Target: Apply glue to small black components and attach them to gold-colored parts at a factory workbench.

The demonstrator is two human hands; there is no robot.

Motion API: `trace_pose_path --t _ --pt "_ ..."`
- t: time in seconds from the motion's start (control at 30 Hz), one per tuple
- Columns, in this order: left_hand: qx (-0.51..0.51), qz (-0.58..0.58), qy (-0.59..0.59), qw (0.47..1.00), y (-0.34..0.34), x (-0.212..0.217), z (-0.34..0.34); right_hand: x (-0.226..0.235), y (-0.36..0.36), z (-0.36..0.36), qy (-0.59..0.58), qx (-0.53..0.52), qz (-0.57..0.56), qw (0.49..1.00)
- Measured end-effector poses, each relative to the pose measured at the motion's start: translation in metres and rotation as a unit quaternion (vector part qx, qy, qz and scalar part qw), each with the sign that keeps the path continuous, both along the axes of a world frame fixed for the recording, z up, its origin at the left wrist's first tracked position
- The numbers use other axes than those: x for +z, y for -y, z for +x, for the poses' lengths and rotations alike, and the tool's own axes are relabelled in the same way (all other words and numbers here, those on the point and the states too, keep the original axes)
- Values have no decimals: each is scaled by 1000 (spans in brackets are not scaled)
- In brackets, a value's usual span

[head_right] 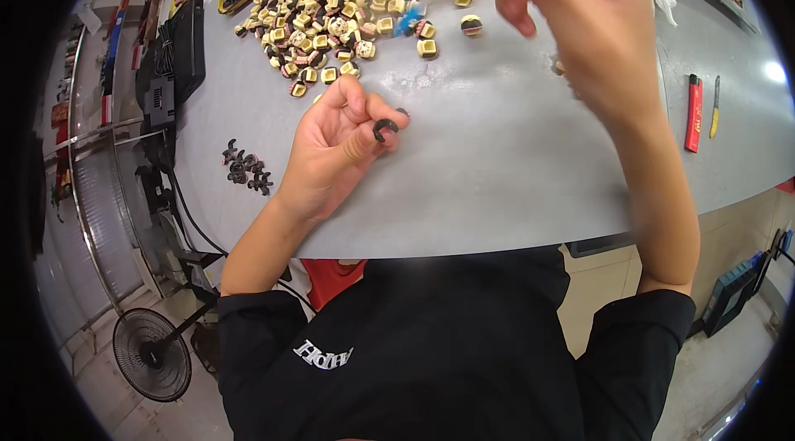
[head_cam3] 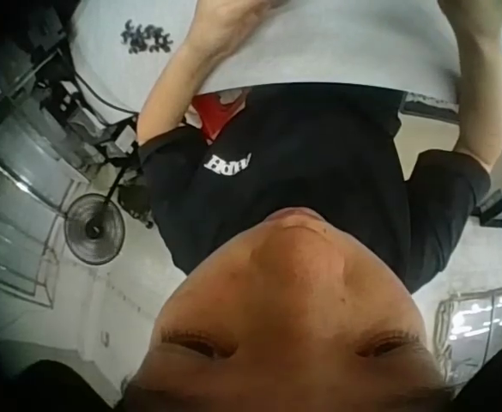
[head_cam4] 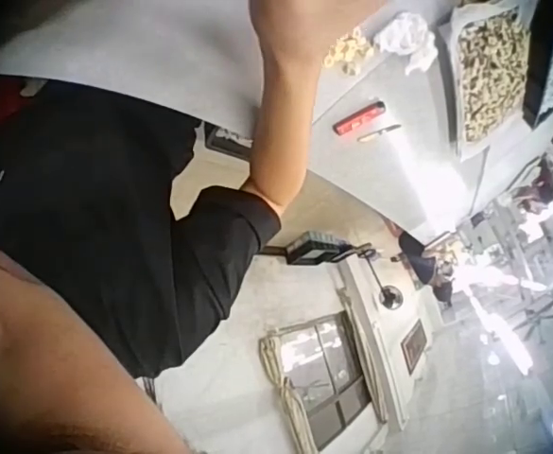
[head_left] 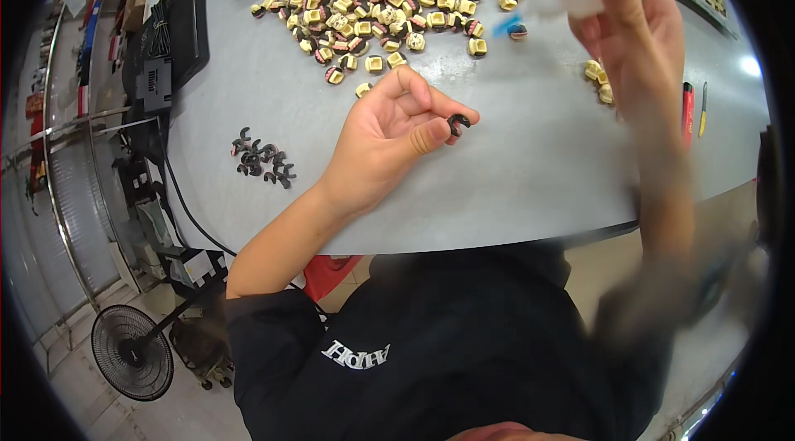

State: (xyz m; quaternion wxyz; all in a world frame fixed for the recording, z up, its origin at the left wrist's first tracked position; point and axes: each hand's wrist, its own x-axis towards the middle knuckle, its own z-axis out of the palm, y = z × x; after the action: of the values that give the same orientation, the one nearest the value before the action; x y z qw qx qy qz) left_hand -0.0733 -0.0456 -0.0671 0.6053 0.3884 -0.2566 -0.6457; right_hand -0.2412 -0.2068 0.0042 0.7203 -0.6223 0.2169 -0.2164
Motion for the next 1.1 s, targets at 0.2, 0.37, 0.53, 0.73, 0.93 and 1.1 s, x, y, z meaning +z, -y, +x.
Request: trace_pose_path --t 0.2,0.37,0.53,0.73,0.93,1.1 --pt "26 5 -18 999 -4 -2 6 -5 32 10 110 -202 -204 952" --pt "14 10 -16 1000 -3 1 5 -15 74 -8 2 -205 -496 844" --pt "27 14 -1 1000 -4 4 4 -20 85 -19 -233 -155 -446 850" --pt "31 9 -8 999 -5 4 8 8 74 -50 -331 115 -397 848" --pt "35 7 -1 999 -4 4 8 -8 67 -33 -375 156 -385 828" --pt "50 -9 8 999 -5 6 8 -5 64 -27 -362 149 -410 824"
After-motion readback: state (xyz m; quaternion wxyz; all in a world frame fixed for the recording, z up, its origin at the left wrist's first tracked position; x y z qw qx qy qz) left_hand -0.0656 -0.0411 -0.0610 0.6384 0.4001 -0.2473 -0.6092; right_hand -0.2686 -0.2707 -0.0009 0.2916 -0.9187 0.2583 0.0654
